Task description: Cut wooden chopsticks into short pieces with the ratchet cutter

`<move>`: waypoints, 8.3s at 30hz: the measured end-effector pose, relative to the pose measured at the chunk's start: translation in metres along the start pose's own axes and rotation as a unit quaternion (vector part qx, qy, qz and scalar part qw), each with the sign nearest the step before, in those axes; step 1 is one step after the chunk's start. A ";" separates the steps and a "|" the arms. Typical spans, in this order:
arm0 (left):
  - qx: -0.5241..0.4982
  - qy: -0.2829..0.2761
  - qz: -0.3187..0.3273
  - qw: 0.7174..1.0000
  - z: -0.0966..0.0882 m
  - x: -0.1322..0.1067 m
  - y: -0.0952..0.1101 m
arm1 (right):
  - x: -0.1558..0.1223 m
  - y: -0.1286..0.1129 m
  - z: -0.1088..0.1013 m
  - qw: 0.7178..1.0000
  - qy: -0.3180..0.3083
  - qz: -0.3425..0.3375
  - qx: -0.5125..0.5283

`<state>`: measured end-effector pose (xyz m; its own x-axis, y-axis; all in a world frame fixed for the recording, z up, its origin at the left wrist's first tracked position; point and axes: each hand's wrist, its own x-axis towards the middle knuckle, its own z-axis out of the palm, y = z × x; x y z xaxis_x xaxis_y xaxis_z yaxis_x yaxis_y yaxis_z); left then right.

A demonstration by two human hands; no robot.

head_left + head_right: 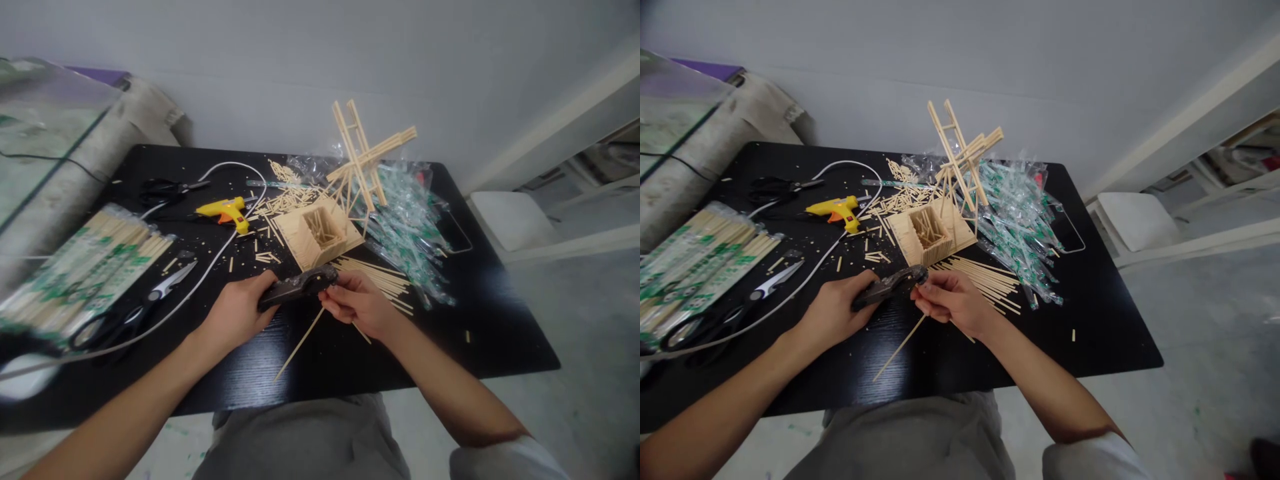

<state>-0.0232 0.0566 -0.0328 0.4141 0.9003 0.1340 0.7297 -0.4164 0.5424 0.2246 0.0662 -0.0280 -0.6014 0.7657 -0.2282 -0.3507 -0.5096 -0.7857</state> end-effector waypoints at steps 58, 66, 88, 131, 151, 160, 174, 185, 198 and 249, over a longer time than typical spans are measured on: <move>-0.042 -0.017 0.032 0.998 -0.008 0.001 0.000 | -0.002 0.005 0.003 0.988 -0.098 0.060 0.103; -0.018 -0.021 0.006 1.000 -0.010 0.000 0.001 | 0.000 0.005 0.004 0.990 -0.055 0.062 0.115; -0.074 -0.041 0.025 0.996 -0.014 0.007 -0.002 | -0.001 0.008 0.003 0.994 -0.070 0.060 0.055; 0.081 -0.081 -0.059 0.992 -0.017 0.002 0.004 | 0.002 0.004 0.007 0.994 0.043 -0.079 -0.065; 0.095 -0.056 -0.077 0.991 -0.009 0.000 0.002 | 0.004 0.003 0.008 0.997 0.061 -0.034 -0.020; 0.038 -0.027 -0.104 0.994 -0.008 0.002 0.004 | 0.004 0.003 0.006 0.997 0.064 -0.035 -0.021; -0.507 -0.180 -0.231 0.811 -0.025 0.007 0.008 | 0.001 0.004 0.007 0.996 0.066 -0.042 -0.029; -0.023 0.018 -0.067 0.997 -0.014 0.003 0.005 | 0.001 0.002 0.009 0.988 0.090 -0.099 -0.079; 0.015 0.020 -0.001 1.000 -0.009 0.001 0.006 | -0.003 0.001 0.011 0.982 0.101 -0.116 -0.111; 0.027 0.006 -0.003 1.000 -0.004 0.000 0.002 | -0.002 0.000 0.010 0.976 0.086 -0.140 -0.141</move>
<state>-0.0240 0.0559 -0.0278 0.4045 0.9036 0.1409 0.7599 -0.4178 0.4981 0.2186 0.0608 -0.0220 -0.3727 0.9263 -0.0562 -0.2572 -0.1612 -0.9528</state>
